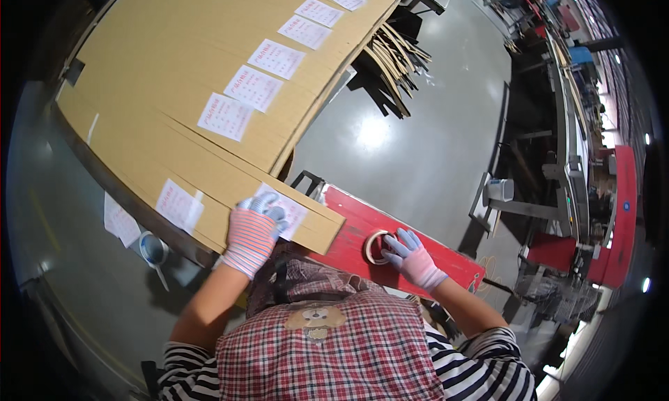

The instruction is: Applying product labels and adhesive tape to flat building material panels.

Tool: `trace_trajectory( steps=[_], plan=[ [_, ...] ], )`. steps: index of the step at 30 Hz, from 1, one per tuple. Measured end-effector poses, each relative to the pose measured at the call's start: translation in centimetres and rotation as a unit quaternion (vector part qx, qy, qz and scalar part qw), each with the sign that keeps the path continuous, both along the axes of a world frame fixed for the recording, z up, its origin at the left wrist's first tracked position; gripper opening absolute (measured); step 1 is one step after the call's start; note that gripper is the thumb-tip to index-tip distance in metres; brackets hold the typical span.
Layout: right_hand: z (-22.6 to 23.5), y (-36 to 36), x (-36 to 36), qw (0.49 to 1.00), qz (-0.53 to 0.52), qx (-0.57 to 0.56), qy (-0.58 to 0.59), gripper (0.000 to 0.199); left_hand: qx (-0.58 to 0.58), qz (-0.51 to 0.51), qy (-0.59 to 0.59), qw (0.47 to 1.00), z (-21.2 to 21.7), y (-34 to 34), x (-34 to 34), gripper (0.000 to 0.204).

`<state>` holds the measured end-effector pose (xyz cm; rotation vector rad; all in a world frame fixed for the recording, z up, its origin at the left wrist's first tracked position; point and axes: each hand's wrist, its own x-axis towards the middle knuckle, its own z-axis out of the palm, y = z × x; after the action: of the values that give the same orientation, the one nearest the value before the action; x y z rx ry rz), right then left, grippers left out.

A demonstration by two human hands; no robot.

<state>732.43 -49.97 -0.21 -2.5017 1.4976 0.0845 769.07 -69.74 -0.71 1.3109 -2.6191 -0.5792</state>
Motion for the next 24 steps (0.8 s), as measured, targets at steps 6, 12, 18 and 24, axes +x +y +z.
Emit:
trace_trajectory(
  steps=[6, 12, 18, 24],
  plan=[
    [-1.4, -2.7, -1.0, 0.944, -0.104, 0.061, -0.307, 0.023, -0.113, 0.003, -0.045, 0.993, 4.4, 4.0, -3.8, 0.032],
    [7.6, -5.3, 3.1, 0.841, -0.033, 0.107, -0.529, 0.017, 0.233, 0.127, 0.332, 0.905, 10.8, 10.3, -12.4, 0.057],
    [8.2, -5.3, 7.0, 0.822, -0.137, 0.052, -0.55, 0.018, 0.123, 0.162, 0.411, 0.889, 10.1, 10.2, -11.5, 0.033],
    [10.4, -10.5, 7.1, 0.933, 0.066, 0.025, -0.354, 0.027, 0.241, 0.228, 0.501, 0.799, 7.1, 9.7, -8.1, 0.017]
  ],
)
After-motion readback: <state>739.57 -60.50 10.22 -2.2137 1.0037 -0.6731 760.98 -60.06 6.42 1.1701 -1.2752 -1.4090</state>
